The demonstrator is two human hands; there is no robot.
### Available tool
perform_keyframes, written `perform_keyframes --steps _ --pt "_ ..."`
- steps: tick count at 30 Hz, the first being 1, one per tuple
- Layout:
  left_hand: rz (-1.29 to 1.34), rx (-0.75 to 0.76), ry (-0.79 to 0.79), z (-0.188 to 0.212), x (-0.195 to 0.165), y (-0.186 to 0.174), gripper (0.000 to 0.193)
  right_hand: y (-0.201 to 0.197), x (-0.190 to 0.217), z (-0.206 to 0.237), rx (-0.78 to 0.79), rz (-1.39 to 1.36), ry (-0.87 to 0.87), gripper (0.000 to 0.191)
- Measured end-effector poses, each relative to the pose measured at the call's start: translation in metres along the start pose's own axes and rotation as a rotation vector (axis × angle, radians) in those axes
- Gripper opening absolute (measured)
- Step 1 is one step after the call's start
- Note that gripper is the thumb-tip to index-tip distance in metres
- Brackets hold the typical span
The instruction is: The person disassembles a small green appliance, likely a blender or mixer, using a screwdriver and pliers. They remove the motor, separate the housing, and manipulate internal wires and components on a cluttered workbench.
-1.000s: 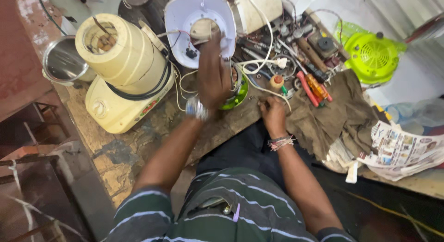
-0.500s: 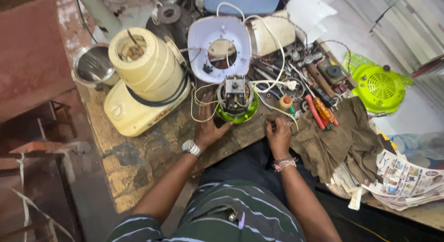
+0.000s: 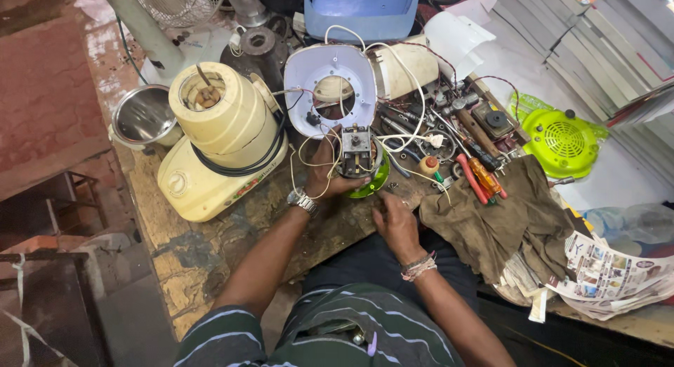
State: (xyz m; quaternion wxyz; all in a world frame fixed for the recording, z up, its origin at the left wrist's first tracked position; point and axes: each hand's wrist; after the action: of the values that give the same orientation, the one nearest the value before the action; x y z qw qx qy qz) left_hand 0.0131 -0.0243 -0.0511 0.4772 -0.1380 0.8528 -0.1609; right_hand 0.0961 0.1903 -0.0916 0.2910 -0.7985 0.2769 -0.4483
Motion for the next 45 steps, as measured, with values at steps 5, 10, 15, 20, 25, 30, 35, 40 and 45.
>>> perform_keyframes --steps 5,10,15,20,25,30,35,40,45 --pt "0.276 -0.074 -0.114 -0.006 -0.007 0.008 0.126 -0.001 0.002 -0.004 0.091 0.016 0.035 0.043" --pt "0.247 -0.158 -0.071 -0.025 -0.031 -0.014 0.124 0.005 0.006 -0.010 0.126 0.116 -0.021 0.032" --pt "0.596 -0.294 -0.161 -0.011 -0.061 -0.039 0.117 0.000 0.005 -0.034 0.102 0.055 -0.030 0.018" --pt "1.156 -0.466 -0.397 0.039 -0.074 -0.044 0.096 -0.036 0.011 -0.056 0.096 0.065 -0.054 0.016" --pt "1.496 -0.573 -0.737 0.089 -0.074 -0.032 0.082 -0.086 0.015 -0.069 0.125 0.054 0.065 0.025" --pt "1.713 -0.562 -0.891 0.102 -0.052 -0.009 0.073 -0.085 -0.004 -0.100 0.064 0.177 0.138 0.025" --pt "1.801 -0.600 -0.999 0.091 -0.024 0.011 0.077 -0.052 -0.025 -0.129 -0.022 0.077 0.171 0.022" --pt "1.830 -0.558 -1.061 0.080 -0.014 0.019 0.079 -0.054 -0.006 -0.111 0.032 0.035 0.137 0.047" --pt "1.769 -0.530 -1.117 0.070 -0.008 0.026 0.083 -0.062 0.037 -0.083 0.197 -0.175 -0.008 0.054"
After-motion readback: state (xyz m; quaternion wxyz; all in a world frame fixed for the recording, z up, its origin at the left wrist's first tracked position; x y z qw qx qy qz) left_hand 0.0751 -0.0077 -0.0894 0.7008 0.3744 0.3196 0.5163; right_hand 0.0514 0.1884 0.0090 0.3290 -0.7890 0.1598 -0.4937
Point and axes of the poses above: each hand's wrist, its own z-axis away from the middle knuckle, its own y-axis out of the palm, x = y × z, and after that the axes turned 5 degrees about z, right-handed
